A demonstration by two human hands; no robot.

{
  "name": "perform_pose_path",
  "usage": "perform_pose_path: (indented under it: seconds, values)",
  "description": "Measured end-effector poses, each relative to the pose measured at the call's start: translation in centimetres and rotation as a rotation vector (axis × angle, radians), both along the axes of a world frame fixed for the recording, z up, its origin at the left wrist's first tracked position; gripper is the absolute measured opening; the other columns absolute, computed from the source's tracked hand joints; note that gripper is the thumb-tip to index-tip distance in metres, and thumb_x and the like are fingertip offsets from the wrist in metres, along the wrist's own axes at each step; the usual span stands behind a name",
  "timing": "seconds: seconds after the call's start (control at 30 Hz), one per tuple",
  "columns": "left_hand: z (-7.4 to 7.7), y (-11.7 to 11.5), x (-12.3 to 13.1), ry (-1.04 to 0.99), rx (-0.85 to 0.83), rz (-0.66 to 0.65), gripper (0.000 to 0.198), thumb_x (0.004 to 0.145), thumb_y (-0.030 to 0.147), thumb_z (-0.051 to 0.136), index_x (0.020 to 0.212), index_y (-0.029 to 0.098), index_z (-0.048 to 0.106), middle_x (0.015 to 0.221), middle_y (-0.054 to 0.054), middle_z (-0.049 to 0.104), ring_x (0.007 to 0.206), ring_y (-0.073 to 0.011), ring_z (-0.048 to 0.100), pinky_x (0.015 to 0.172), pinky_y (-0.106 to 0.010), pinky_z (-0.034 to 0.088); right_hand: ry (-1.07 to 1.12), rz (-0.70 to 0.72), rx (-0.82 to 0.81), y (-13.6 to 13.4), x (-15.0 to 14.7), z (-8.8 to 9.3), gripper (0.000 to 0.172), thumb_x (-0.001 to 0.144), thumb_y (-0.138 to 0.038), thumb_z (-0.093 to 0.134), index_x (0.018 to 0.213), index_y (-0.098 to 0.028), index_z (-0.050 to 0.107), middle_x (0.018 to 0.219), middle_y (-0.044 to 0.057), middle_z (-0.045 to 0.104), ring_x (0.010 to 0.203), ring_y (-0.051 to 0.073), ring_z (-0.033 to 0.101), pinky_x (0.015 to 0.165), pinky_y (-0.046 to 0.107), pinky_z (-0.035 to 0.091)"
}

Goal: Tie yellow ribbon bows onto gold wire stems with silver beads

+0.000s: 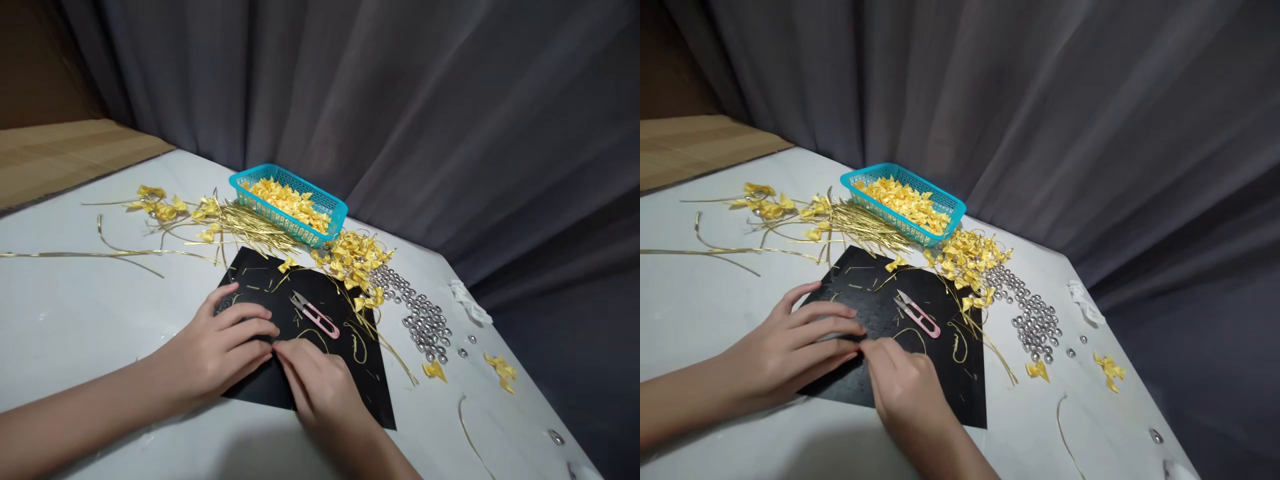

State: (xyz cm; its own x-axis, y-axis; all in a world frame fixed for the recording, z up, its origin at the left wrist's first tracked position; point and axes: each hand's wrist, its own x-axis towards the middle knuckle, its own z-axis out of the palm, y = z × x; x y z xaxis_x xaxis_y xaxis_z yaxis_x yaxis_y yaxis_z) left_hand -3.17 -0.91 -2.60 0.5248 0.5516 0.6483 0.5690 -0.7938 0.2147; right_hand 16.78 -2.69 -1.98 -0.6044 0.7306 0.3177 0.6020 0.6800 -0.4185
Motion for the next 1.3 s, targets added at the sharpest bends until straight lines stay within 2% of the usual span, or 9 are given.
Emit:
perform_pose_path:
  seconds: [0.1, 0.23, 0.3, 0.4, 0.53, 0.77, 0.93, 1.1, 1.3]
  values:
    - [0.6, 1.3, 0.1, -0.006, -0.048, 0.034, 0.019, 0.090, 0.016, 0.050, 0.082, 0.025, 0.066, 0.090, 0.001, 0.076, 0.096, -0.0195, 0.063, 0.107, -0.044, 0.022, -0.025, -0.058, 0.087, 0.6, 0.7, 0.2, 0.030, 0.093, -0.008, 0.034, 0.105, -0.010, 0.061, 0.087, 0.011, 0.069, 0.076, 0.017, 0.067, 0.059, 0.023, 0.050]
    - [1.4, 5.1, 0.6, -0.076, -0.379, 0.180, 0.022, 0.090, 0.034, 0.048, 0.087, 0.021, 0.065, 0.093, -0.007, 0.071, 0.091, -0.0262, 0.058, 0.087, -0.043, 0.038, 0.231, -0.323, 0.129, 1.2, 1.2, 0.3, 0.017, 0.092, -0.013, 0.041, 0.094, -0.016, 0.058, 0.080, 0.006, 0.066, 0.068, 0.014, 0.064, 0.059, 0.022, 0.049]
    - [1.3, 7.4, 1.3, -0.115, -0.435, 0.227, 0.027, 0.090, 0.035, 0.043, 0.090, 0.017, 0.064, 0.092, -0.012, 0.068, 0.090, -0.0288, 0.057, 0.083, -0.044, 0.041, 0.338, -0.426, 0.127, 1.2, 1.2, 0.3, 0.013, 0.091, -0.015, 0.043, 0.092, -0.018, 0.056, 0.076, 0.004, 0.064, 0.061, 0.012, 0.061, 0.053, 0.021, 0.047]
    - [0.5, 10.1, 2.6, -0.174, -0.495, 0.251, 0.023, 0.082, 0.035, 0.052, 0.082, 0.017, 0.065, 0.090, -0.013, 0.066, 0.095, -0.0323, 0.055, 0.087, -0.047, 0.039, 0.399, -0.471, 0.127, 1.0, 1.0, 0.1, 0.012, 0.091, -0.016, 0.043, 0.091, -0.018, 0.055, 0.073, 0.003, 0.063, 0.058, 0.012, 0.059, 0.049, 0.021, 0.044]
    - [-0.1, 11.3, 3.7, -0.288, -0.630, 0.210, 0.015, 0.072, 0.034, 0.059, 0.068, 0.020, 0.064, 0.080, -0.008, 0.064, 0.085, -0.0272, 0.058, 0.084, -0.039, 0.042, 0.441, -0.467, 0.158, 0.7, 0.7, -0.1, 0.012, 0.090, -0.014, 0.044, 0.091, -0.018, 0.055, 0.072, 0.003, 0.063, 0.055, 0.010, 0.058, 0.047, 0.019, 0.043]
    - [0.8, 6.1, 4.1, -0.513, -1.078, 0.069, 0.022, 0.069, 0.037, 0.066, 0.075, 0.017, 0.058, 0.070, -0.002, 0.064, 0.063, -0.0158, 0.059, 0.059, -0.027, 0.046, 0.516, -0.483, 0.256, 0.3, 0.5, 0.0, 0.012, 0.088, -0.012, 0.047, 0.092, -0.018, 0.056, 0.075, 0.001, 0.060, 0.064, 0.010, 0.060, 0.053, 0.018, 0.046]
    - [1.1, 1.6, 4.1, -0.746, -1.490, -0.091, 0.044, 0.071, 0.026, 0.072, 0.109, 0.023, 0.051, 0.074, 0.005, 0.062, 0.063, -0.0078, 0.058, 0.054, -0.016, 0.043, 0.468, -0.583, 0.106, 0.1, -0.2, 0.0, 0.011, 0.092, -0.018, 0.041, 0.090, -0.019, 0.052, 0.087, 0.006, 0.062, 0.076, 0.014, 0.063, 0.055, 0.022, 0.047]
    - [0.8, 0.4, 4.4, -0.938, -1.500, -0.179, 0.037, 0.069, 0.016, 0.075, 0.095, 0.023, 0.049, 0.086, 0.006, 0.059, 0.065, -0.0048, 0.059, 0.052, -0.012, 0.045, 0.344, -0.710, -0.009, 0.3, -1.4, -0.2, 0.012, 0.094, -0.023, 0.033, 0.092, -0.021, 0.044, 0.053, -0.005, 0.053, 0.043, 0.013, 0.055, 0.043, 0.021, 0.038]
    - [0.5, -0.7, 5.0, -1.010, -1.455, -0.148, 0.035, 0.068, 0.016, 0.075, 0.083, 0.021, 0.043, 0.082, 0.009, 0.053, 0.057, -0.0017, 0.057, 0.048, -0.010, 0.045, 0.266, -0.692, 0.146, 0.7, -2.3, -0.1, 0.010, 0.092, -0.022, 0.037, 0.091, -0.020, 0.046, 0.061, -0.001, 0.059, 0.040, 0.012, 0.056, 0.035, 0.019, 0.032]
